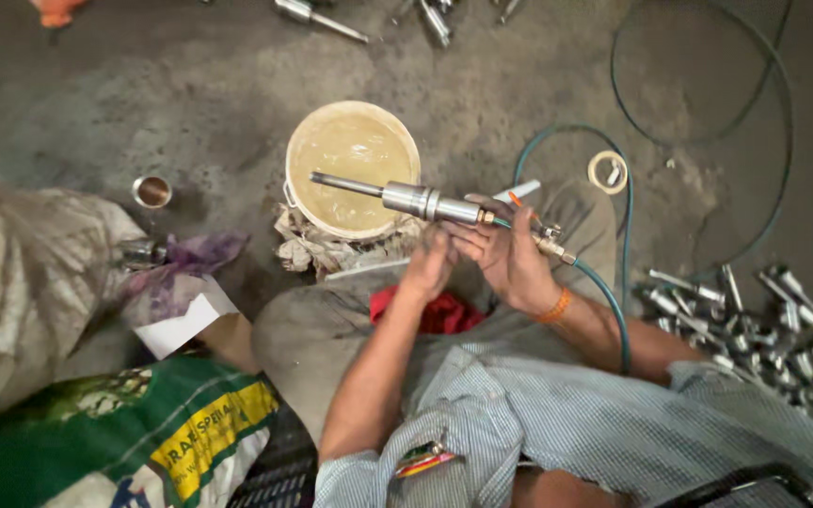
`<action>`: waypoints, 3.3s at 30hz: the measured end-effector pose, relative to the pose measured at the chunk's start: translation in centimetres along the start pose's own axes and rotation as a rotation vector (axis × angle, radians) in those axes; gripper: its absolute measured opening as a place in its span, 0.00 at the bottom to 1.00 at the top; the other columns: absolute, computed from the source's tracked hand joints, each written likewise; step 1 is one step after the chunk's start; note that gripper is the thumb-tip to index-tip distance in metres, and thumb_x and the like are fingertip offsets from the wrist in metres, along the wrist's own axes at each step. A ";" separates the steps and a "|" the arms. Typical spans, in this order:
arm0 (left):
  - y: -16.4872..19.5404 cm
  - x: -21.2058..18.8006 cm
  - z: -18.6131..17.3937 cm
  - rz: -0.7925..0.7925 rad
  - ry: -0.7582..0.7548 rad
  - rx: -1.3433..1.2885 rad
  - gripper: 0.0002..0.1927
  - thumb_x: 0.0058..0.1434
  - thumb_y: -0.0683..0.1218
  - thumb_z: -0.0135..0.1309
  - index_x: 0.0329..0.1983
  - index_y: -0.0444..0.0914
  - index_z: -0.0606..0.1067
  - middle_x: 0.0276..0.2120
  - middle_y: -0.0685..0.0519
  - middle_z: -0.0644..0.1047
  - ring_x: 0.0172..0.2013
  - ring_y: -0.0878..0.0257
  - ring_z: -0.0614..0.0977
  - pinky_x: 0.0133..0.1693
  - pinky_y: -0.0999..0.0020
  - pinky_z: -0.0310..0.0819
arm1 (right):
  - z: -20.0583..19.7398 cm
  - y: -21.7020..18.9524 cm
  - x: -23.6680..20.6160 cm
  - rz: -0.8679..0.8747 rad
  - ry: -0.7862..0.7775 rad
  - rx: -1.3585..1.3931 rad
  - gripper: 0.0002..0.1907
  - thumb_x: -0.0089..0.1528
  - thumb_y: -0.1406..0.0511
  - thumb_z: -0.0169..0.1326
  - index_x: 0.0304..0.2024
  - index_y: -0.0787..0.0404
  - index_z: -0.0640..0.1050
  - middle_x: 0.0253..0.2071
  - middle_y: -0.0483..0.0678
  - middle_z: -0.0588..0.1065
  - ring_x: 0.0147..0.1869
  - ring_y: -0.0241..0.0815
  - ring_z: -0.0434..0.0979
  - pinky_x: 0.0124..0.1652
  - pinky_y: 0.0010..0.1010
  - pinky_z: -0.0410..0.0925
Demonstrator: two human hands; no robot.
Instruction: The person sits on the floor and repeatedly cleans cylindrical metal parts by dipping them into a bucket of liquid and wiping them with a red cloth. They handle the parts one at a time, placing cleaned items into a black crate.
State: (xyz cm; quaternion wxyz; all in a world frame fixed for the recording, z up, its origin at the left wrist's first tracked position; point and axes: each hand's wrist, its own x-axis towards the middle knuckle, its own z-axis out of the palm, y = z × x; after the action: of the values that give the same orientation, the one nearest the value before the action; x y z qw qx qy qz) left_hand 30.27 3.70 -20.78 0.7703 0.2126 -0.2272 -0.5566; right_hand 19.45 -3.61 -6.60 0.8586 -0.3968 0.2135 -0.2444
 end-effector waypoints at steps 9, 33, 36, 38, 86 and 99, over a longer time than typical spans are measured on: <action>2.7 1.6 1.4 -0.075 0.246 0.577 0.35 0.69 0.59 0.53 0.68 0.31 0.66 0.61 0.42 0.74 0.61 0.54 0.75 0.62 0.60 0.70 | -1.0 -4.0 6.8 0.106 -0.050 -0.290 0.45 0.66 0.37 0.33 0.66 0.67 0.64 0.63 0.60 0.72 0.68 0.58 0.74 0.63 0.49 0.67; 8.4 21.6 -15.7 -0.400 -0.044 1.100 0.27 0.56 0.59 0.63 0.54 0.40 0.76 0.35 0.48 0.80 0.35 0.58 0.82 0.40 0.59 0.76 | -7.9 -1.6 35.6 0.266 -0.243 -0.498 0.41 0.68 0.40 0.50 0.69 0.63 0.65 0.66 0.66 0.68 0.61 0.67 0.78 0.57 0.59 0.73; 8.3 21.6 -16.6 -0.418 -0.027 1.086 0.29 0.58 0.61 0.64 0.56 0.41 0.74 0.39 0.49 0.80 0.37 0.58 0.82 0.42 0.59 0.77 | -8.3 -1.1 35.9 0.295 -0.268 -0.333 0.47 0.64 0.36 0.49 0.69 0.63 0.57 0.66 0.64 0.68 0.62 0.65 0.78 0.59 0.56 0.74; 8.2 21.5 -17.0 -0.217 0.009 1.186 0.30 0.58 0.61 0.64 0.59 0.44 0.72 0.45 0.48 0.80 0.43 0.55 0.82 0.46 0.58 0.76 | -8.1 -1.0 36.2 0.341 -0.274 -0.417 0.53 0.64 0.34 0.47 0.68 0.74 0.62 0.62 0.66 0.73 0.61 0.63 0.79 0.58 0.52 0.74; 3.5 2.2 10.9 0.264 0.519 -0.222 0.18 0.72 0.54 0.61 0.49 0.37 0.70 0.41 0.48 0.78 0.38 0.56 0.81 0.39 0.59 0.77 | -9.8 -3.9 -5.9 -0.950 -0.353 -1.496 0.27 0.60 0.67 0.65 0.61 0.61 0.74 0.59 0.59 0.74 0.56 0.50 0.77 0.53 0.35 0.72; 3.6 -1.8 10.5 0.298 0.280 -0.069 0.23 0.74 0.57 0.58 0.50 0.34 0.66 0.41 0.42 0.76 0.40 0.52 0.79 0.46 0.52 0.77 | -15.6 2.7 -6.8 -0.456 0.093 -1.021 0.18 0.58 0.67 0.64 0.50 0.61 0.76 0.50 0.55 0.75 0.45 0.43 0.74 0.43 0.32 0.69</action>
State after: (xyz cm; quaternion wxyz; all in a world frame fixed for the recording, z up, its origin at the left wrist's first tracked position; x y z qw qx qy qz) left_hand 26.35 5.67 -10.40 0.8749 0.2254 -0.1278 -0.4091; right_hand 6.02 -7.07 -16.79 0.4726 -0.7871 0.2512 -0.3066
